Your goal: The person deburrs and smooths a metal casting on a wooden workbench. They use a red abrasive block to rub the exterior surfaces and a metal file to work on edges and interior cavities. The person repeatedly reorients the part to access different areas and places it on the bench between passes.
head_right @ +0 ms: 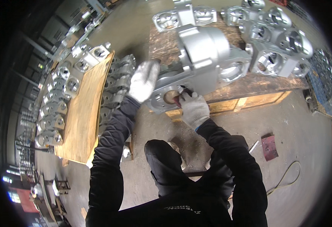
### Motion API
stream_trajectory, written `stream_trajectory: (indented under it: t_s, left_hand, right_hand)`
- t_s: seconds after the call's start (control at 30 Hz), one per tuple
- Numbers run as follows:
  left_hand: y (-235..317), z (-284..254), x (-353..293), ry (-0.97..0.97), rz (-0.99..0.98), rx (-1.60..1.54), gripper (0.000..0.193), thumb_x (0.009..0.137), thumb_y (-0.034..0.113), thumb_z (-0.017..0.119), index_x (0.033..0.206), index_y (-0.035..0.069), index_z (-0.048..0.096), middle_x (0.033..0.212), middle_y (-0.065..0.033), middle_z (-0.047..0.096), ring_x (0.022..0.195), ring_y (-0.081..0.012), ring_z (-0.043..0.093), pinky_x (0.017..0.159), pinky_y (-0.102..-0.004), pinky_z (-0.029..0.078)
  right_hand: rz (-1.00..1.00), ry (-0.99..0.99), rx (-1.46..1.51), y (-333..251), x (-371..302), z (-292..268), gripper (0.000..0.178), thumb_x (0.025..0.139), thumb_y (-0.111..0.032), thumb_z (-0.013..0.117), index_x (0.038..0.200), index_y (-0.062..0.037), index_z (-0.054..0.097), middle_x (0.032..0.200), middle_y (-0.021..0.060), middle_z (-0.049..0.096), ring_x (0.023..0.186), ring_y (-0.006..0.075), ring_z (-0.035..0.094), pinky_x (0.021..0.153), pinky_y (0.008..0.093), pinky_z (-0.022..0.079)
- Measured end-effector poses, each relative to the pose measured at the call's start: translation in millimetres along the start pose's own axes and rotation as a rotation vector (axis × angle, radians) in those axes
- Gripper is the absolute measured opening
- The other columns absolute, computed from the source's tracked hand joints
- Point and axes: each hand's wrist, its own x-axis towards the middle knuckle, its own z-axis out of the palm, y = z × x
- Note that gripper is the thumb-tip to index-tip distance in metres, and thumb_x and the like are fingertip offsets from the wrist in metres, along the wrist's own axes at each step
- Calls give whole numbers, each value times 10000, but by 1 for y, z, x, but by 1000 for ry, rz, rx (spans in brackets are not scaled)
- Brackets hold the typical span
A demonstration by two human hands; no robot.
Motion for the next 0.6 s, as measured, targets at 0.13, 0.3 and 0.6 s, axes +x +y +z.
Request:
stream_trajectory:
  t_s: [0.13,0.3,0.6]
  left_hand:
    - [-17,27,-35,84,-367,-133,551,1088,500,452,1244,27,687,1176,-267,709,1137,-451,660,1034,-493,505]
    - [-17,27,-26,-226,-266,109,410,1039,414,490,1074,42,661,1030,-247,688,938,-422,689,835,-539,559]
    - [-4,18,-24,-32,-357,-160,309,1054,300,497,1099,47,668,1095,-220,676,1082,-424,618,987,-520,449]
  right_hand:
    - [173,61,355,-44,7,32,417,798,-201,739,1177,-29,715,1128,96,714,944,343,680,839,454,537]
    - [712,-284,2018,-66,27,50,298,908,-130,715,1167,11,679,932,81,704,799,168,677,727,308,559]
    - [301,-157,622,-52,5,70,427,894,-72,729,1306,23,673,1198,119,728,1056,211,685,1005,356,511]
